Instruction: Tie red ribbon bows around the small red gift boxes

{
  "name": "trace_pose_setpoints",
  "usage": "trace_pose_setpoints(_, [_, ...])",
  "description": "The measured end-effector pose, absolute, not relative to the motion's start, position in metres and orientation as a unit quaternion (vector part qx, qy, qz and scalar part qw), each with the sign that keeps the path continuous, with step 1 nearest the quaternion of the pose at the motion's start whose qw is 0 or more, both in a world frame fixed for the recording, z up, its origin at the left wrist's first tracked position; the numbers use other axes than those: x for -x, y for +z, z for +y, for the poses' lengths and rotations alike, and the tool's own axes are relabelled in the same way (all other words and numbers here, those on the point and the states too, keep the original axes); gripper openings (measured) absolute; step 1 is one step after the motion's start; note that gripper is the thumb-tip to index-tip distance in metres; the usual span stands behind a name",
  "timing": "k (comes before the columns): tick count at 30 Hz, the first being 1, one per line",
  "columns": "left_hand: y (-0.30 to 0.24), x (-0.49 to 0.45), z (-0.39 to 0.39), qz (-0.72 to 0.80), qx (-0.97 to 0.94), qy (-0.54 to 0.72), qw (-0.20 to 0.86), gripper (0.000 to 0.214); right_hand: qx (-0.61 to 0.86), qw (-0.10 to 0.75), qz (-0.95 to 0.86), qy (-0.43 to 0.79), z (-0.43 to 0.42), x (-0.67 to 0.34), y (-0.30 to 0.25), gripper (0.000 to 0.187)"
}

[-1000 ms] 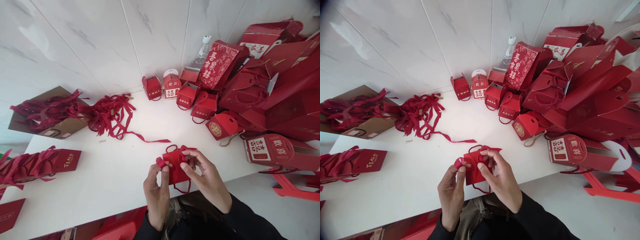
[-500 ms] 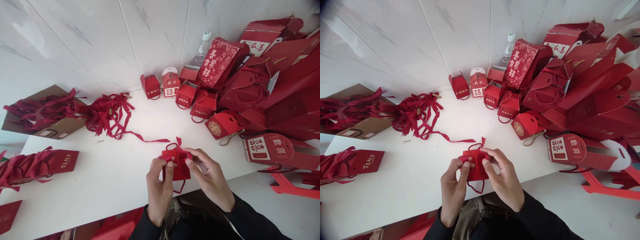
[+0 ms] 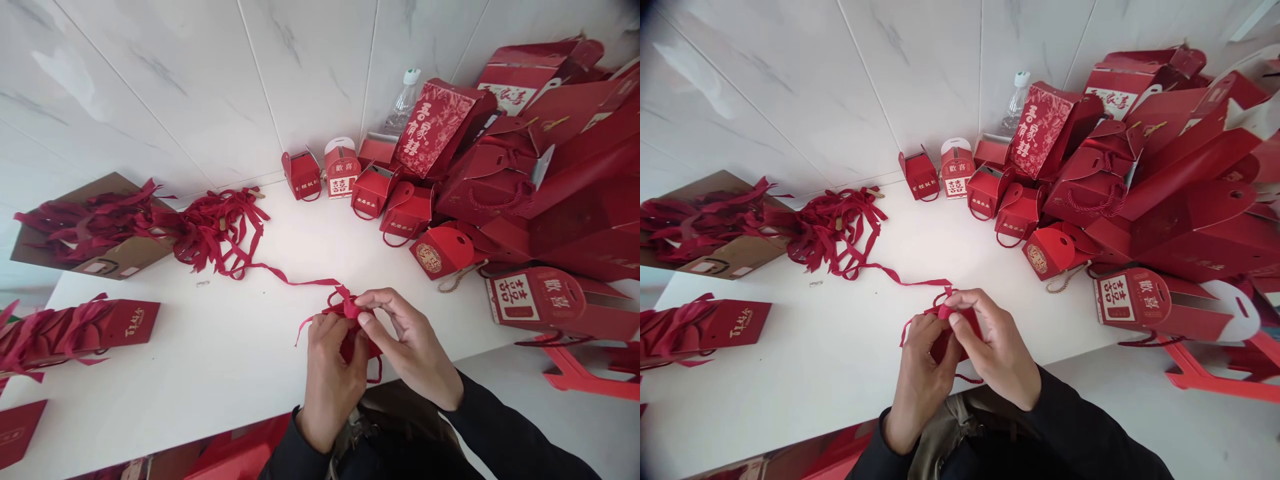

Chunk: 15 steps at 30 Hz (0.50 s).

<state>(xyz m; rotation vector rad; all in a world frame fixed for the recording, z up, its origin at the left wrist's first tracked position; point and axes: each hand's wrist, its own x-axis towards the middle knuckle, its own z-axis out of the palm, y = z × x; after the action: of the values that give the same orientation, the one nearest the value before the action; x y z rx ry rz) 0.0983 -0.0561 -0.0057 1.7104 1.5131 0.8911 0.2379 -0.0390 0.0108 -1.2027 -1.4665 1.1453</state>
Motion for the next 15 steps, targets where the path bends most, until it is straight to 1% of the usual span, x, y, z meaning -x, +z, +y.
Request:
trace_pose_setpoints(3, [-0.008, -0.097, -0.057, 0.58, -0.613, 0.382, 0.377, 0.014, 0.377, 0.384, -0.728, 0.425, -0.024, -0.241, 0.018, 0.019])
trace_pose_setpoints(6, [-0.006, -0.097, -0.055, 0.583, -0.583, 0.385, 0.416, 0.022, 0.305, 0.333, -0.814, 0.365, -0.008, -0.249, 0.021, 0.031])
trace_pose_setpoints(10, [0.0, -0.097, -0.05, 0.571, -0.569, 0.391, 0.444, 0.026, 0.283, 0.274, -0.864, 0.313, 0.004, -0.262, 0.022, 0.044])
trace_pose_setpoints(13, [0.001, -0.096, -0.05, 0.568, -0.549, 0.398, 0.467, 0.029, 0.278, 0.246, -0.885, 0.28, 0.007, -0.268, 0.021, 0.05])
trace_pose_setpoints(15, [0.0, -0.095, -0.051, 0.579, -0.551, 0.385, 0.463, 0.03, 0.276, 0.231, -0.897, 0.258, 0.008, -0.27, 0.02, 0.052])
